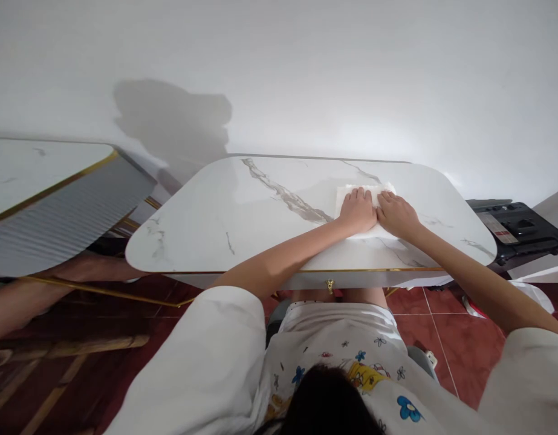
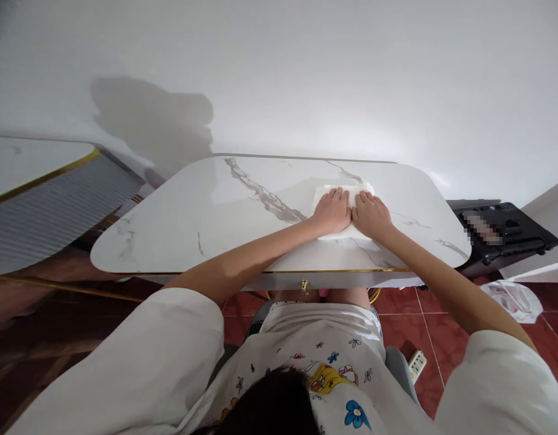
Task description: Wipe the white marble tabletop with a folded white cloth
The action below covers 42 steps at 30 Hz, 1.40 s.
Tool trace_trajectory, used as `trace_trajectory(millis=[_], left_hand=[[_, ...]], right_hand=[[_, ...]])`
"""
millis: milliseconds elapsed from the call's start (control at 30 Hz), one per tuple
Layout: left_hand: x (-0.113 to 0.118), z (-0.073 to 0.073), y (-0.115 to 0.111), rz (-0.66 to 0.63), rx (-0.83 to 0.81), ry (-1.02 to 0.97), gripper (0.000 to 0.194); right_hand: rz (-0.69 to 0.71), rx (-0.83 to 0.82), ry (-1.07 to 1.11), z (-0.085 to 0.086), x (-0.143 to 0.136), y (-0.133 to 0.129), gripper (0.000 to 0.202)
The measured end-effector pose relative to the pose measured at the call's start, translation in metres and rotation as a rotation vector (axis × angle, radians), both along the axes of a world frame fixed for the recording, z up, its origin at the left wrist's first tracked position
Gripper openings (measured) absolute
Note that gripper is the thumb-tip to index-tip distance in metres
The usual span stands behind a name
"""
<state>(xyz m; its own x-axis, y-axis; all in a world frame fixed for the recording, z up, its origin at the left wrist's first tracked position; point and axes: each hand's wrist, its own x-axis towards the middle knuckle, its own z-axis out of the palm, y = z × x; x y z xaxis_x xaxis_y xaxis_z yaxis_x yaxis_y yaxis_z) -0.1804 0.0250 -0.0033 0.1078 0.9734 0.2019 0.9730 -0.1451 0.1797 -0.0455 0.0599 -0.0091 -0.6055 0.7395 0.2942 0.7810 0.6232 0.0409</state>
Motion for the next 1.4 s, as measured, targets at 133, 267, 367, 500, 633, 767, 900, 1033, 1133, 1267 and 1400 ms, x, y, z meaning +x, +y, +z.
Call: trace_trajectory(millis=[133, 267, 367, 500, 633, 767, 900, 1033, 1133, 1267, 1400], left_hand=[[-0.013, -0.005, 0.039, -0.003, 0.067, -0.003, 0.045], [-0.030, -0.006, 0.082, -0.014, 0.077, -0.002, 0.042], [-0.040, -0.006, 0.111, -0.018, 0.084, -0.004, 0.041], [-0.051, -0.007, 0.143, -0.004, 0.109, -0.037, 0.039], [-0.058, -0.009, 0.167, 0.056, 0.142, -0.090, 0.036], [-0.062, -0.012, 0.180, 0.084, 0.153, -0.098, 0.036], [-0.059, -0.011, 0.177, 0.071, 0.144, -0.078, 0.037], [-0.054, -0.009, 0.160, 0.093, 0.133, -0.039, 0.039], [-0.051, -0.011, 0.141, 0.101, 0.142, -0.040, 0.040], [-0.044, -0.013, 0.108, 0.098, 0.149, -0.053, 0.040], [-0.034, -0.012, 0.061, 0.082, 0.138, -0.043, 0.040]], right_hand=[[-0.026, -0.040, 0.015, -0.006, -0.016, 0.046, 0.047], [-0.077, -0.112, 0.073, -0.009, -0.036, 0.100, 0.043], [-0.079, -0.080, 0.124, -0.011, -0.048, 0.132, 0.041], [-0.073, -0.069, 0.184, -0.018, -0.061, 0.166, 0.046], [-0.076, -0.057, 0.212, -0.025, -0.068, 0.197, 0.048], [-0.083, -0.065, 0.175, -0.026, -0.070, 0.212, 0.048], [-0.088, -0.063, 0.162, -0.024, -0.070, 0.209, 0.049], [-0.069, -0.045, 0.148, -0.021, -0.070, 0.193, 0.051], [-0.057, -0.048, 0.118, -0.018, -0.067, 0.172, 0.052], [-0.063, -0.072, 0.086, -0.014, -0.058, 0.130, 0.054], [-0.073, -0.093, 0.082, -0.010, -0.046, 0.078, 0.055]])
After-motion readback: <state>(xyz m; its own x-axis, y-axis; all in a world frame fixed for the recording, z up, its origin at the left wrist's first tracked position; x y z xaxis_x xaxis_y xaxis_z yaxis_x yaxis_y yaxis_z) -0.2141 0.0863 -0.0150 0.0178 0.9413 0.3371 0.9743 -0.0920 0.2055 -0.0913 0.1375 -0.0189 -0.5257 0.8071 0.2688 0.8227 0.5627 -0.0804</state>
